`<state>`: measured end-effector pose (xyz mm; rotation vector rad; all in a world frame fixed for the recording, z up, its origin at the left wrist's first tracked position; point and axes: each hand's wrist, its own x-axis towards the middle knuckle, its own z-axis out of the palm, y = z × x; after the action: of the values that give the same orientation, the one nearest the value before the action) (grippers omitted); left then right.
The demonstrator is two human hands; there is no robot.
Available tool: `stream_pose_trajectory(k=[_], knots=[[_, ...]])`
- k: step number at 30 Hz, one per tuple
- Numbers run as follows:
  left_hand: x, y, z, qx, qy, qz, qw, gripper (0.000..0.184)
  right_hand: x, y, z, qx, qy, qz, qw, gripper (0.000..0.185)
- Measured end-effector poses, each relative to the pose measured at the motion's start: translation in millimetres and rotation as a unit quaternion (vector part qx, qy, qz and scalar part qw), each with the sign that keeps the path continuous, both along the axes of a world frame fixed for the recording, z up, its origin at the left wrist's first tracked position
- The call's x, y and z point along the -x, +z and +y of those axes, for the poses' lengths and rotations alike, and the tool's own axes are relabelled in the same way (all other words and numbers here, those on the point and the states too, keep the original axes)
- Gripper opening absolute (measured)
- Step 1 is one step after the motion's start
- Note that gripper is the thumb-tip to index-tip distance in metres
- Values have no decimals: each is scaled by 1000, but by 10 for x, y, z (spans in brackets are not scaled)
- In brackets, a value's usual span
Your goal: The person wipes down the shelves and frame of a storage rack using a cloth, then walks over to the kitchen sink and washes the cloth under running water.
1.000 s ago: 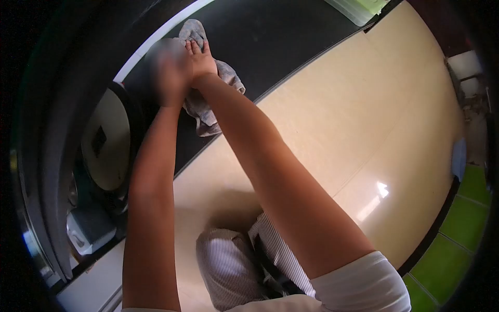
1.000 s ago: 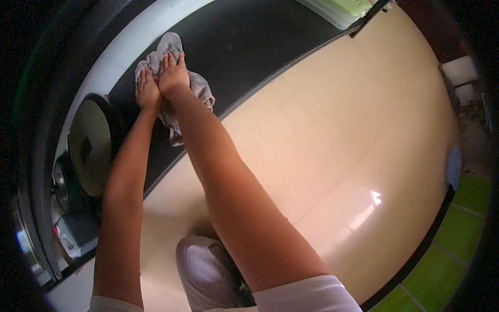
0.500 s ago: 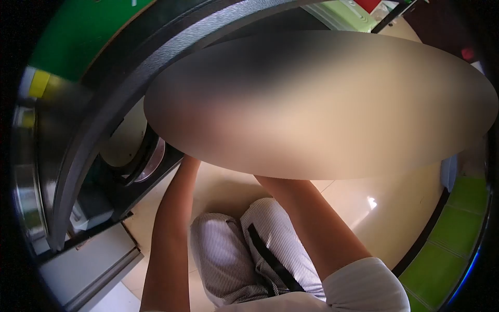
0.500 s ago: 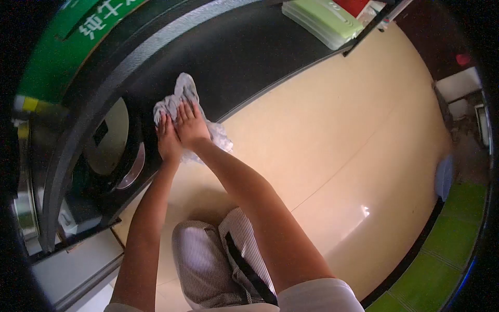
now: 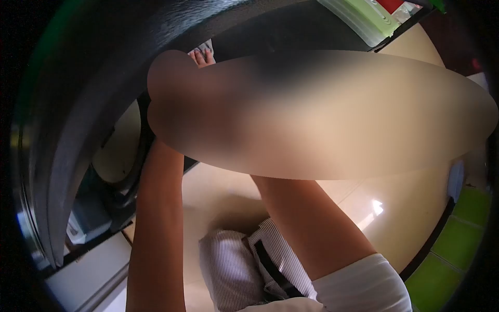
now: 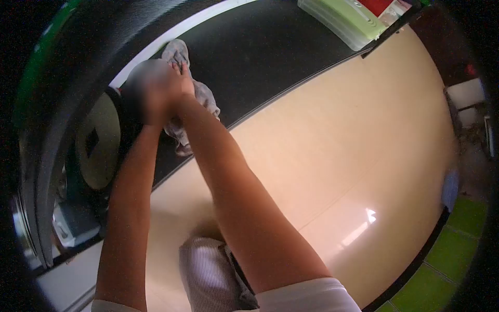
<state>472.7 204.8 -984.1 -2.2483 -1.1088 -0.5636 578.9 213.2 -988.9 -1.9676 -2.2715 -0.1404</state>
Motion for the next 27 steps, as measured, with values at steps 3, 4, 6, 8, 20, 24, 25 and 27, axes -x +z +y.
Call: stream_pose_trajectory(k=[3,4,6,8,20,24,25,27], knots=[[-176,126,493,101,71,180,976,31,-26,-87,464,-35,-40,-14,998,57],[-169,37,668,106,74,204,970,35,-37,-174,658,-9,-19,27,999,57],[-83,-50,881,-24,20,203,979,24,14,-265,831,-46,-40,25,998,56],[-39,-67,869,-85,6,209,974,22,17,-217,781,-62,-59,26,996,55],[331,-134,-559,63,-25,-56,996,32,328,270,-926,30,16,24,999,57],[369,-133,-924,111,-40,-175,978,37,293,396,-1301,68,34,31,997,58],[357,-104,-944,103,-45,-181,977,39,275,444,-1320,48,27,19,998,57],[354,-151,-853,85,-55,-184,978,42,234,423,-1257,58,45,6,997,58]])
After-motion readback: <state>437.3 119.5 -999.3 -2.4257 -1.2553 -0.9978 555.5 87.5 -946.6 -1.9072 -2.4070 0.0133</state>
